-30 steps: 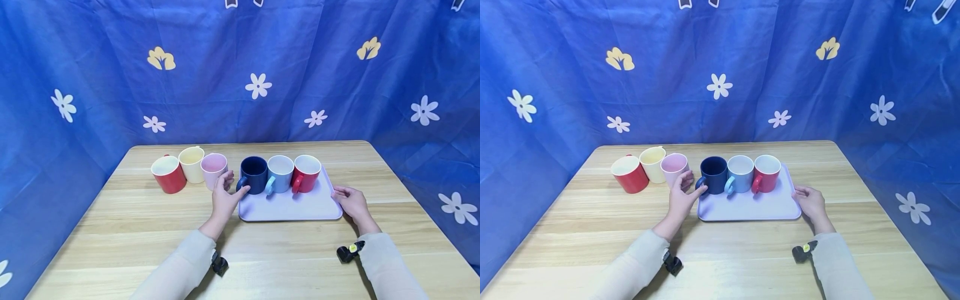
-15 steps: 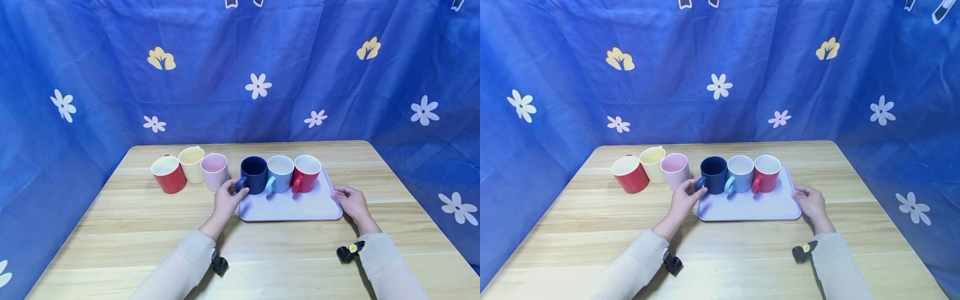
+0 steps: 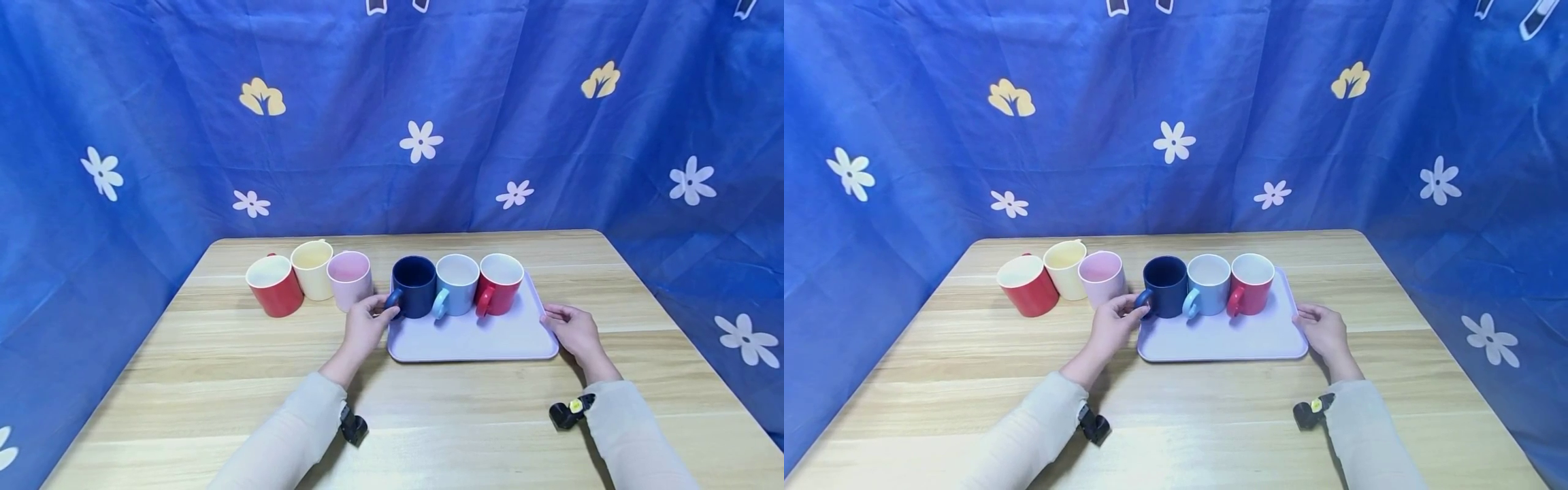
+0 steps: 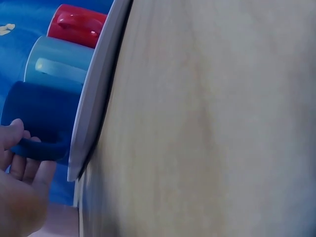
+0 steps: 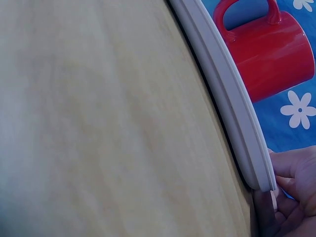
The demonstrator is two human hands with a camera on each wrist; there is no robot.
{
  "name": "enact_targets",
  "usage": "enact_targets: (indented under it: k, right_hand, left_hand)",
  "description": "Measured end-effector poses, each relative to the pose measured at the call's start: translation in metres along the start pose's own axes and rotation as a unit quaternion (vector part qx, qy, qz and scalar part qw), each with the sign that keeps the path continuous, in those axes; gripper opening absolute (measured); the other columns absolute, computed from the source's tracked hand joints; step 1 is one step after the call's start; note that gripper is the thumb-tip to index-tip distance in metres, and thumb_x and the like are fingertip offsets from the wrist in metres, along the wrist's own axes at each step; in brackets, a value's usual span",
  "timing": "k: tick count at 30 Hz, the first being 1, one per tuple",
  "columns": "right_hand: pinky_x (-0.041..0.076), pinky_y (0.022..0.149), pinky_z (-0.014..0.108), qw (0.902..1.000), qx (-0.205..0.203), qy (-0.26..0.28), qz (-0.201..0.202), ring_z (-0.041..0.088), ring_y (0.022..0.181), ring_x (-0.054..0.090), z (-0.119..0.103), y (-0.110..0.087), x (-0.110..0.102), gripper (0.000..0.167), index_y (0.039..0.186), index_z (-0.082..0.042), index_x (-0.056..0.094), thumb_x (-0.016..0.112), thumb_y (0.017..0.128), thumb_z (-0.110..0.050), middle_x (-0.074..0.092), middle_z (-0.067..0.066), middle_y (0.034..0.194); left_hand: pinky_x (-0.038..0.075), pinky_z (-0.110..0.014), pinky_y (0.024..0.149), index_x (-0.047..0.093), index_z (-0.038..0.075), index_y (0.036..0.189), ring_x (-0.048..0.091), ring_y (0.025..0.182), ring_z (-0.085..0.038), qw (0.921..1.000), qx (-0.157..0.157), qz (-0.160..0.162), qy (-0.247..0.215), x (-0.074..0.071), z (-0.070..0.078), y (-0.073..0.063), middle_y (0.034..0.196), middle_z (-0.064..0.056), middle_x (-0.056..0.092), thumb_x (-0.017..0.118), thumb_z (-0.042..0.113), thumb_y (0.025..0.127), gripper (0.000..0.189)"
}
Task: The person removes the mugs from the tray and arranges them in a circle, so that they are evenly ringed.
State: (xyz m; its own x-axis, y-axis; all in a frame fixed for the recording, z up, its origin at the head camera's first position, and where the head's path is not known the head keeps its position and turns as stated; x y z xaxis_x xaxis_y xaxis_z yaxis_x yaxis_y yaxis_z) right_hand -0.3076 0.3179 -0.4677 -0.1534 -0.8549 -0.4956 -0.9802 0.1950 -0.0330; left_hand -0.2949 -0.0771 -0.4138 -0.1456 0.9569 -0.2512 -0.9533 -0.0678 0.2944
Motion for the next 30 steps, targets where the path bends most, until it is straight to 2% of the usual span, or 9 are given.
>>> enact_targets:
  k: [8, 9, 14, 18, 21, 25, 30]
  right_hand:
    - [0.046, 0.07, 0.011, 1.0, -0.004, -0.002, 0.001, 0.014, 0.094, 0.063, 0.001, 0.0, 0.0, 0.04, 0.123, 0.01, 0.057, 0.064, 0.09, -0.011, 0.063, 0.025, 0.113]
    - [0.047, 0.07, 0.011, 1.0, -0.004, -0.002, 0.001, 0.015, 0.094, 0.063, 0.0, 0.0, 0.0, 0.04, 0.123, 0.01, 0.057, 0.064, 0.09, -0.011, 0.063, 0.025, 0.114]
    - [0.047, 0.07, 0.011, 1.0, -0.006, 0.001, 0.001, 0.011, 0.091, 0.063, 0.0, 0.0, 0.0, 0.039, 0.123, 0.01, 0.057, 0.064, 0.09, -0.011, 0.063, 0.025, 0.113]
    - [0.046, 0.07, 0.01, 1.0, -0.006, 0.0, 0.001, 0.008, 0.089, 0.062, 0.0, 0.0, 0.0, 0.04, 0.123, 0.01, 0.057, 0.065, 0.09, -0.011, 0.063, 0.025, 0.113]
    - [0.046, 0.071, 0.01, 1.0, -0.004, 0.001, -0.001, 0.008, 0.09, 0.061, 0.0, 0.0, 0.0, 0.04, 0.123, 0.01, 0.057, 0.065, 0.09, -0.011, 0.063, 0.025, 0.114]
    - [0.046, 0.071, 0.01, 1.0, -0.003, 0.001, 0.0, 0.01, 0.092, 0.062, 0.0, 0.001, 0.0, 0.04, 0.123, 0.01, 0.056, 0.065, 0.09, -0.011, 0.063, 0.025, 0.114]
    - [0.047, 0.073, 0.011, 1.0, 0.001, -0.003, -0.002, 0.021, 0.1, 0.062, 0.001, 0.0, 0.0, 0.04, 0.125, 0.009, 0.056, 0.063, 0.091, -0.012, 0.062, 0.025, 0.116]
  left_hand:
    - [0.049, -0.016, 0.062, 0.071, -0.008, 0.097, 0.059, 0.071, -0.011, 1.0, -0.007, 0.0, 0.001, -0.007, -0.007, 0.001, 0.08, -0.016, 0.069, 0.073, -0.005, 0.079, 0.019]
    - [0.048, -0.016, 0.062, 0.071, -0.008, 0.097, 0.06, 0.071, -0.012, 1.0, -0.006, -0.004, 0.003, -0.009, -0.002, 0.0, 0.081, -0.017, 0.069, 0.072, -0.006, 0.079, 0.019]
    - [0.05, -0.016, 0.066, 0.069, -0.011, 0.1, 0.062, 0.075, -0.01, 0.9996, -0.009, -0.027, -0.004, -0.013, -0.002, 0.002, 0.086, -0.02, 0.069, 0.07, -0.006, 0.081, 0.02]
    - [0.05, -0.019, 0.069, 0.069, -0.01, 0.102, 0.063, 0.075, -0.007, 0.9991, 0.003, -0.041, -0.008, -0.02, -0.003, 0.005, 0.088, -0.018, 0.07, 0.07, -0.003, 0.082, 0.021]
    - [0.05, -0.019, 0.071, 0.069, -0.01, 0.102, 0.062, 0.077, -0.007, 0.9983, 0.009, -0.057, -0.006, -0.027, 0.0, 0.005, 0.088, -0.018, 0.07, 0.07, -0.001, 0.083, 0.021]
    - [0.05, -0.019, 0.073, 0.069, -0.009, 0.103, 0.062, 0.079, -0.008, 0.9961, 0.001, -0.088, -0.003, -0.037, 0.002, 0.004, 0.09, -0.017, 0.07, 0.07, 0.001, 0.084, 0.022]
    - [0.049, -0.022, 0.07, 0.069, -0.008, 0.102, 0.06, 0.076, -0.009, 0.9911, 0.007, -0.133, 0.009, -0.05, 0.006, -0.001, 0.088, -0.013, 0.07, 0.071, 0.003, 0.084, 0.022]
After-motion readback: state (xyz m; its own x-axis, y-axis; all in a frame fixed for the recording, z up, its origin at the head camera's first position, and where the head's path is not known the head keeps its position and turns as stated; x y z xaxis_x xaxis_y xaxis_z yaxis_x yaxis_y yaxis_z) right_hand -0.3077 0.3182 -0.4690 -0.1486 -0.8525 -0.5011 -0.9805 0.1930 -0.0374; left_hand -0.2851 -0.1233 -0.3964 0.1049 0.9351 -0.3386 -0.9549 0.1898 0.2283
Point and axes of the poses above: each hand's wrist, its own y-axis towards the middle knuckle, its own x-axis out of the palm, z = x × y, the point moved 8 cm from there along y, towards the middle knuckle
